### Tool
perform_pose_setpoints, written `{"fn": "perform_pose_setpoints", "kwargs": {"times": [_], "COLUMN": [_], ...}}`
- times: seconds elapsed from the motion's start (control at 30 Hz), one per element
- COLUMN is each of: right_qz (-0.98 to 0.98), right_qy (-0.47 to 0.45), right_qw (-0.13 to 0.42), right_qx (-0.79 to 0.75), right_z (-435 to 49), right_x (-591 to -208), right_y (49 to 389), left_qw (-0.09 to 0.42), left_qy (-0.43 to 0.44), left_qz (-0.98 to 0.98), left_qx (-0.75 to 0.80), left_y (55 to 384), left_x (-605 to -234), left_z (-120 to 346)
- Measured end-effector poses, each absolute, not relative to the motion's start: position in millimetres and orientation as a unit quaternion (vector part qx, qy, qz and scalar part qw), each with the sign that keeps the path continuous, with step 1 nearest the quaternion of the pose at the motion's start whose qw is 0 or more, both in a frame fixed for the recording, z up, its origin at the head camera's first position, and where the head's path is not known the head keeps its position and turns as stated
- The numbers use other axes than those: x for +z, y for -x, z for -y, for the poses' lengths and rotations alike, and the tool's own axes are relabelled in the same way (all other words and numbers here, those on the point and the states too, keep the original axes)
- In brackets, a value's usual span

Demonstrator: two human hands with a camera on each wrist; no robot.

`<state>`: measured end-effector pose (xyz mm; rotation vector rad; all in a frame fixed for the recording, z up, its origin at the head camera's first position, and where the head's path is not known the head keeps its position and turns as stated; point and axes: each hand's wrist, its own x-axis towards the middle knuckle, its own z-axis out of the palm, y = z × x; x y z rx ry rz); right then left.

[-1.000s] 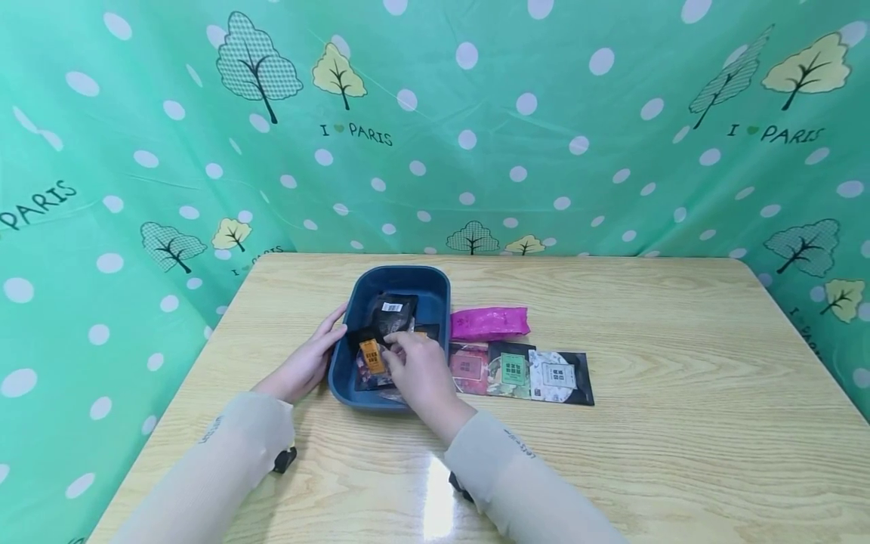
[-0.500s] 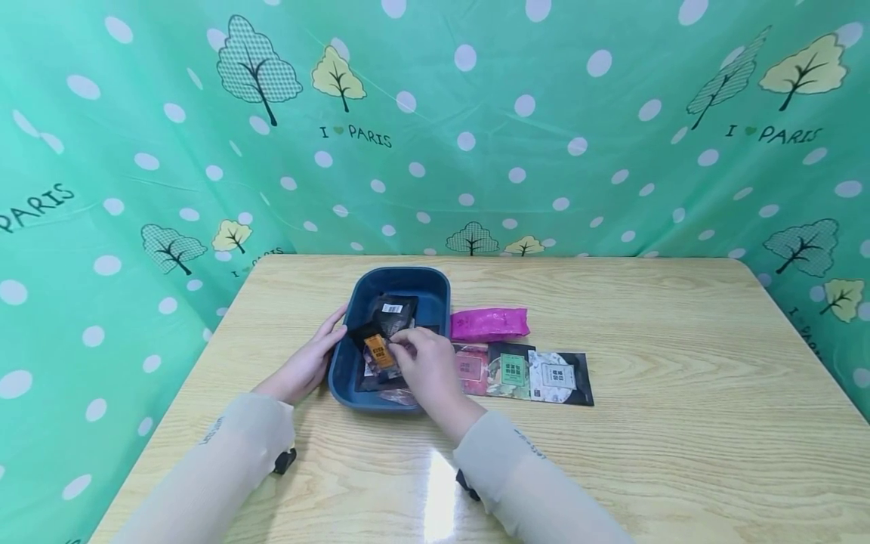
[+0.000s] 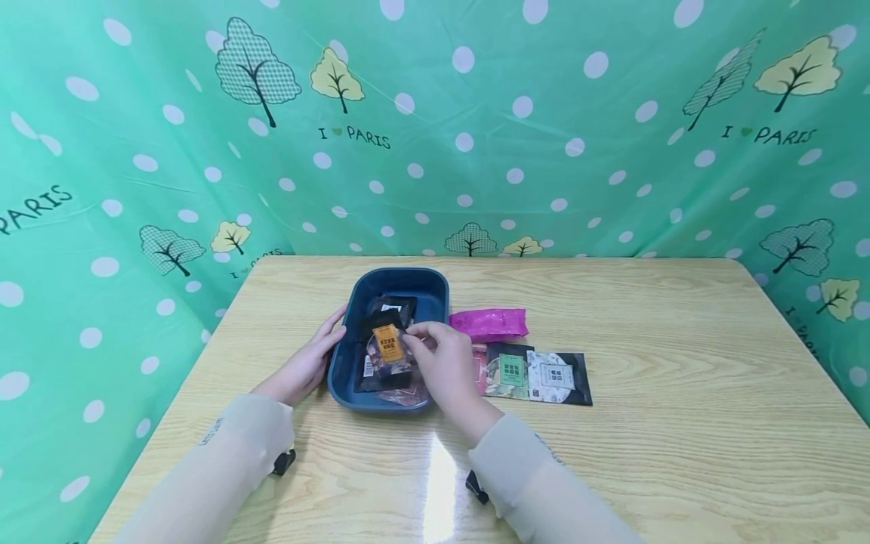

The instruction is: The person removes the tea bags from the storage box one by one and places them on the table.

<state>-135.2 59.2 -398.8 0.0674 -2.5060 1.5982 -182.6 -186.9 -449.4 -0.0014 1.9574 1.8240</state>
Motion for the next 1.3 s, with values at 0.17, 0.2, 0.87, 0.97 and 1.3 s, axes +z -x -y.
{"fn": "perform_pose_setpoints", "kwargs": {"times": [0.17,0.2,0.87,0.97,1.3], "right_qz": [0.814,0.806,0.738,0.732,0.720], "right_qy": [0.026,0.038,0.151,0.158,0.165], "right_qw": [0.056,0.051,0.007,0.002,-0.009], "right_qx": [0.578,0.589,0.657,0.662,0.674], "right_z": [-68,-70,-135,-146,-184], "right_x": [-395,-395,-407,-406,-405], "right_y": [138,138,140,139,131], "left_qw": [0.232,0.232,0.230,0.229,0.228], "left_qy": [0.003,0.003,0.008,0.003,0.008], "left_qz": [-0.715,-0.715,-0.722,-0.724,-0.719], "left_qx": [0.660,0.660,0.653,0.651,0.657], "left_y": [183,183,183,183,182], "left_x": [-450,-449,-445,-445,-446], "left_z": [186,186,185,185,185]}}
